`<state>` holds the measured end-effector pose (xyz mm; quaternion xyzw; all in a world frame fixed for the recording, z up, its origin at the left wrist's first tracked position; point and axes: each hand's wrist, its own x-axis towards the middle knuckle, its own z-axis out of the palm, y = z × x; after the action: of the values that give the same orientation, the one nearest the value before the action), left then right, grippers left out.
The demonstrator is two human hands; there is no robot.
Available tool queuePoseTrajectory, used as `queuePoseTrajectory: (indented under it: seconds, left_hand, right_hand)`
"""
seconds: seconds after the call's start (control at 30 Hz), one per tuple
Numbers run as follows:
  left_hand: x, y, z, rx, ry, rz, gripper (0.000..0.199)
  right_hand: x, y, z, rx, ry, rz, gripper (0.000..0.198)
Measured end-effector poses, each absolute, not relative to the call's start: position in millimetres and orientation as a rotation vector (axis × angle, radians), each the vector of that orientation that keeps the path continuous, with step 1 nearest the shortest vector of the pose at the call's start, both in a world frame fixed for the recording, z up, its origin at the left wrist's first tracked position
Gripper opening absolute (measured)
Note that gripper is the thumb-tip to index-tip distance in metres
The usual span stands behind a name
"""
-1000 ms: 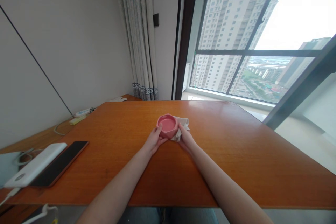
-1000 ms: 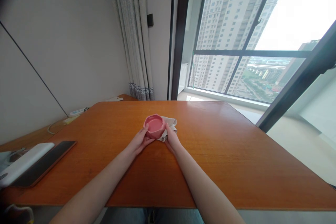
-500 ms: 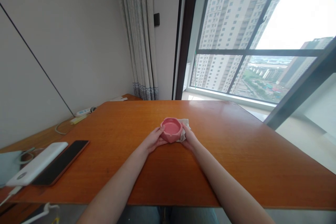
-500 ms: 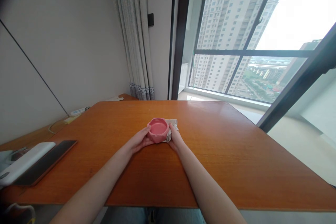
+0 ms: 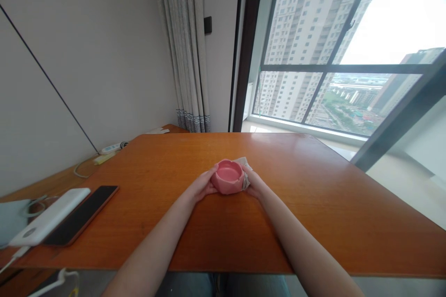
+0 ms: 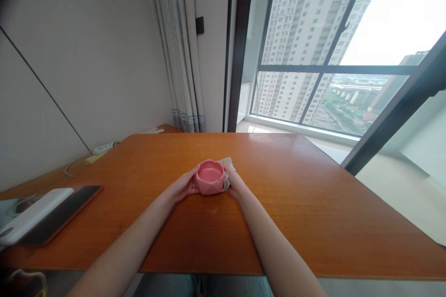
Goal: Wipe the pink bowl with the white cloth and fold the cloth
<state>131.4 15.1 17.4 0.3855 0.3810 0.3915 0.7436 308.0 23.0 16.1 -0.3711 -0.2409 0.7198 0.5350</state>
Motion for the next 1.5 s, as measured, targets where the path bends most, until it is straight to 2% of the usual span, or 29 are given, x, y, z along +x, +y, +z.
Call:
queuePoseTrajectory:
  seconds: [0.23,0.37,0.53,0.63,0.8,0.97,1.13,1.33,1.5]
  left_hand:
    - [139.9,14.2,14.1,0.734,0.713,1.05,0.032]
    - [137.5,8.3,19.0,0.8,0.714,0.964,0.049]
    - [132.1,11.0,19.5,0.819,0.877,0.758,0.056]
    - [133.9,14.8,16.2,0.792,0.933,0.868,0.052]
    - [139.7,11.6,14.8,0.8,0.744,1.036,0.046]
    - [140.4,3.3,18.1,0.878,0.646,1.004,0.06]
    - [135.9,8.0,21.2,0.841,0.792,0.855,0.059]
    - [141.4,11.2,15.4,0.85,0.773,1.04,0.055]
    - [146.0,8.7,11.0,0.836,0.677,1.192,0.066]
  right_hand:
    - [298.7,26.6,13.3,-0.813,-0.555,1.559,0.014]
    - [303.4,27.7,13.1,-0.833,-0.598,1.575,0.011]
    - [309.9,25.8,12.0,-0.929,-0.657,1.625,0.008]
    - [306.3,25.3,10.4,-0.928,-0.61,1.632,0.013]
    - [297.0,27.0,10.2,-0.797,-0.607,1.562,0.02]
    - [302.0,28.8,9.6,-0.832,-0.636,1.572,0.011]
    - [306.6,26.3,8.9,-0.88,-0.658,1.635,0.011]
    - [297.0,26.1,2.9,-0.771,-0.553,1.565,0.016]
    - [285.6,24.6,1.9,-0.712,-0.588,1.58,0.024]
